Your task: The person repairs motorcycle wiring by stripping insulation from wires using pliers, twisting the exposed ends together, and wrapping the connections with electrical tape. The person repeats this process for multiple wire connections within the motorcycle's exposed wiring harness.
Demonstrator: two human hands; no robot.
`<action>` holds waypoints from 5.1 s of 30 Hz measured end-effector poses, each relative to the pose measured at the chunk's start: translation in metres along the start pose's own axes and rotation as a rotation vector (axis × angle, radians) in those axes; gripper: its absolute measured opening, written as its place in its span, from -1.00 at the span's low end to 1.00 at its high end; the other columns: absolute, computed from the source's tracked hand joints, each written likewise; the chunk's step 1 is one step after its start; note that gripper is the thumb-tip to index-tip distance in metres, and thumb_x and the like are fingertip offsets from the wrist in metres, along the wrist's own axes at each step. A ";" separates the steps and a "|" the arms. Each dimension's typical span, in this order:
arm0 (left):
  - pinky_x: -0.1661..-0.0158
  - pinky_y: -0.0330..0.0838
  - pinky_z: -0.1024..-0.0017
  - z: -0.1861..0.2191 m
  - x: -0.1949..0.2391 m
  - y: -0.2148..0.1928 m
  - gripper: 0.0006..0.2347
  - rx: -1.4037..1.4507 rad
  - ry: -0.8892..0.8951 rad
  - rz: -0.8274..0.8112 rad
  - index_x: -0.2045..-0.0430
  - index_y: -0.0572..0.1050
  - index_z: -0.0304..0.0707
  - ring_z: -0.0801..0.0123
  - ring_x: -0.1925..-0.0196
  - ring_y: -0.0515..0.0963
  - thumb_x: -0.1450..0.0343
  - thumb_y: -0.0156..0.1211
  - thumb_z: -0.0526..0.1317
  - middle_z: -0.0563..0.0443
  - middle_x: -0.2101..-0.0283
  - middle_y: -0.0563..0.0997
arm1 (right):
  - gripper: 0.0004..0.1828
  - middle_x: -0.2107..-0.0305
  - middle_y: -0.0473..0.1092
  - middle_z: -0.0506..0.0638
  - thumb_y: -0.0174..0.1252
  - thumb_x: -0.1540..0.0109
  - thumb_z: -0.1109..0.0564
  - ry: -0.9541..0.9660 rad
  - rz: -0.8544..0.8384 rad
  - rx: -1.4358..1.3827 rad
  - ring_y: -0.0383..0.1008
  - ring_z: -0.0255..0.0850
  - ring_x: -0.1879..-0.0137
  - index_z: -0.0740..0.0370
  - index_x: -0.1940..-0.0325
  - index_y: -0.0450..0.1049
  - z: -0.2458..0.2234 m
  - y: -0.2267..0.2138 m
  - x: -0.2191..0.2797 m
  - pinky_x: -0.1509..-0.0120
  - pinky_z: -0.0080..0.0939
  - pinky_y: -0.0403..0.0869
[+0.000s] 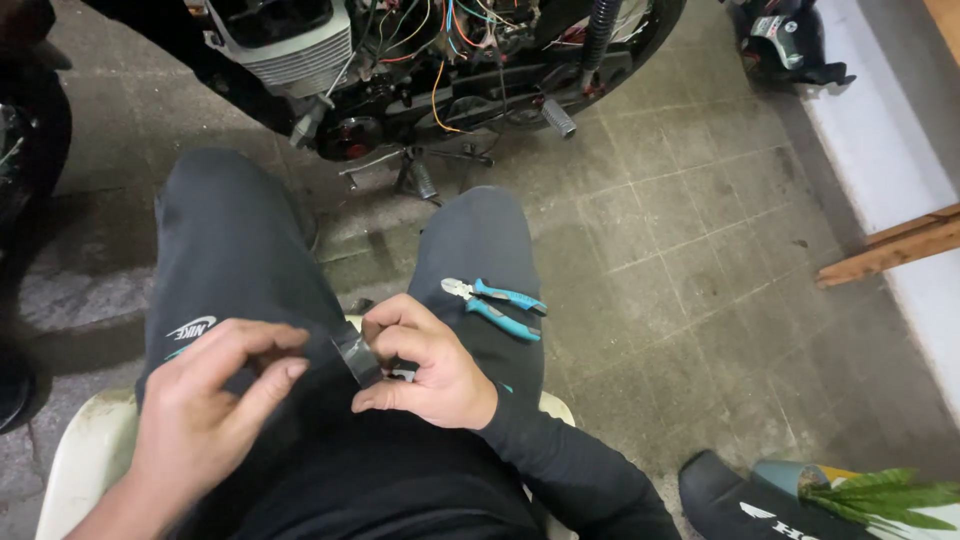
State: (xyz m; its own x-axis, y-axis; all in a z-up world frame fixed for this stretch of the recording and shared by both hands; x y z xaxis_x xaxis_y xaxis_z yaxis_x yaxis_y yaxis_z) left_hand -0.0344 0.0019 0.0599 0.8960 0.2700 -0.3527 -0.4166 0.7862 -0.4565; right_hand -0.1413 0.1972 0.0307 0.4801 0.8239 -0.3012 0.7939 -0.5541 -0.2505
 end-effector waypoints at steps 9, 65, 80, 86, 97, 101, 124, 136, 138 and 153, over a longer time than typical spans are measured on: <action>0.34 0.43 0.43 0.052 -0.007 -0.019 -0.71 -0.545 0.609 -0.012 0.26 0.64 -0.17 0.40 0.33 0.59 -0.16 0.23 -0.25 0.13 0.21 0.66 | -0.59 0.04 0.34 0.00 0.51 -0.12 0.06 -0.020 -0.103 0.179 0.45 -0.16 -0.03 0.26 0.14 0.46 -0.014 0.006 -0.006 -0.12 -0.24 0.50; 0.04 0.50 0.26 -0.253 0.034 -0.133 -0.80 -0.587 -0.376 0.246 0.01 0.63 -0.29 0.04 0.11 0.66 -0.55 0.32 -0.21 -0.26 0.11 0.68 | -0.65 0.11 0.37 0.05 0.45 -0.12 0.16 0.007 -0.113 0.180 0.44 -0.09 -0.03 0.27 0.16 0.44 -0.003 0.008 -0.009 -0.14 -0.19 0.43; 0.17 0.59 0.44 -0.002 -0.016 -0.012 -0.77 0.287 -0.142 -0.376 0.18 0.64 -0.29 0.40 0.18 0.67 -0.30 0.29 -0.31 0.04 0.19 0.72 | -0.45 -0.09 0.40 0.08 0.05 -0.47 -0.03 0.322 -0.232 -0.830 0.48 -0.19 -0.15 0.41 -0.40 0.22 0.036 0.012 0.022 -0.31 -0.17 0.45; 0.22 0.58 0.45 0.001 -0.010 0.007 -0.83 0.286 -0.244 -0.348 0.30 0.68 -0.30 0.44 0.24 0.70 -0.27 0.35 -0.30 0.07 0.25 0.73 | -0.42 0.00 0.38 0.04 0.08 -0.46 -0.02 0.349 -0.149 -0.592 0.37 -0.27 0.06 0.43 -0.42 0.21 0.055 0.007 0.026 -0.07 -0.26 0.38; 0.30 0.57 0.48 -0.008 -0.005 0.005 -0.92 0.223 -0.278 -0.297 0.44 0.65 -0.31 0.49 0.36 0.71 -0.28 0.33 -0.31 0.09 0.38 0.67 | -0.37 -0.03 0.43 0.00 0.01 -0.50 -0.15 0.286 -0.259 -0.599 0.45 -0.32 -0.04 0.45 -0.41 0.27 0.029 0.012 0.009 -0.17 -0.25 0.50; 0.32 0.54 0.48 -0.006 -0.004 0.005 -0.92 0.135 -0.173 -0.268 0.49 0.58 -0.32 0.46 0.37 0.66 -0.24 0.32 -0.33 0.08 0.43 0.67 | -0.50 0.05 0.47 0.03 0.11 -0.43 -0.05 0.405 -0.133 -0.654 0.49 -0.25 0.02 0.27 -0.35 0.27 0.035 0.018 0.008 -0.02 -0.23 0.53; 0.49 0.25 0.56 -0.065 0.013 0.046 -0.97 0.336 -0.474 -0.192 0.42 0.53 -0.32 0.62 0.50 0.31 -0.38 0.16 -0.36 0.15 0.53 0.40 | -0.53 0.62 0.37 -0.07 0.35 -0.21 0.11 0.261 0.087 0.283 0.39 -0.31 0.53 0.26 -0.10 0.33 0.016 0.024 -0.012 0.38 -0.29 0.32; 0.25 0.41 0.63 -0.044 0.001 0.034 -0.71 0.484 -0.272 0.047 0.03 0.28 -0.35 0.63 0.26 0.47 -0.42 0.18 -0.31 0.14 0.20 0.49 | -0.90 0.51 0.40 -0.15 0.13 -0.42 0.20 0.356 0.259 -0.522 0.43 -0.44 0.40 0.27 0.04 0.38 0.057 0.029 0.005 0.28 -0.41 0.39; 0.34 0.40 0.54 -0.058 0.013 0.052 -0.73 0.441 -0.514 -0.107 0.12 0.47 -0.31 0.54 0.32 0.48 -0.33 0.31 -0.36 0.06 0.26 0.51 | -0.86 0.43 0.47 -0.11 0.13 -0.38 0.18 0.358 0.288 -0.516 0.48 -0.43 0.33 0.26 0.05 0.35 0.053 0.028 0.000 0.20 -0.39 0.42; 0.05 0.45 0.49 -0.075 -0.025 0.046 -0.92 0.924 -0.390 0.066 0.14 0.44 -0.40 0.43 0.13 0.55 -0.54 0.04 -0.40 0.04 0.06 0.54 | -0.44 0.09 0.49 0.04 0.44 -0.12 -0.02 0.205 0.071 1.041 0.54 0.00 -0.05 0.13 -0.13 0.43 -0.023 -0.091 -0.002 -0.10 -0.08 0.48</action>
State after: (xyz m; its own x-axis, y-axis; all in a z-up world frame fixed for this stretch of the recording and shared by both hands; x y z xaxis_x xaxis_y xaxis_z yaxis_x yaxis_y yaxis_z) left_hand -0.0873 -0.0106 -0.0133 0.9322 0.3618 0.0130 -0.3326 0.8418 0.4252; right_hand -0.2061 0.2486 0.0758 0.6435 0.7361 -0.2097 0.0972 -0.3504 -0.9316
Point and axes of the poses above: each hand's wrist, its own x-axis away from the middle knuckle, its own y-axis out of the palm, z = x × y, the point moved 4 cm from there along -x, towards the middle knuckle
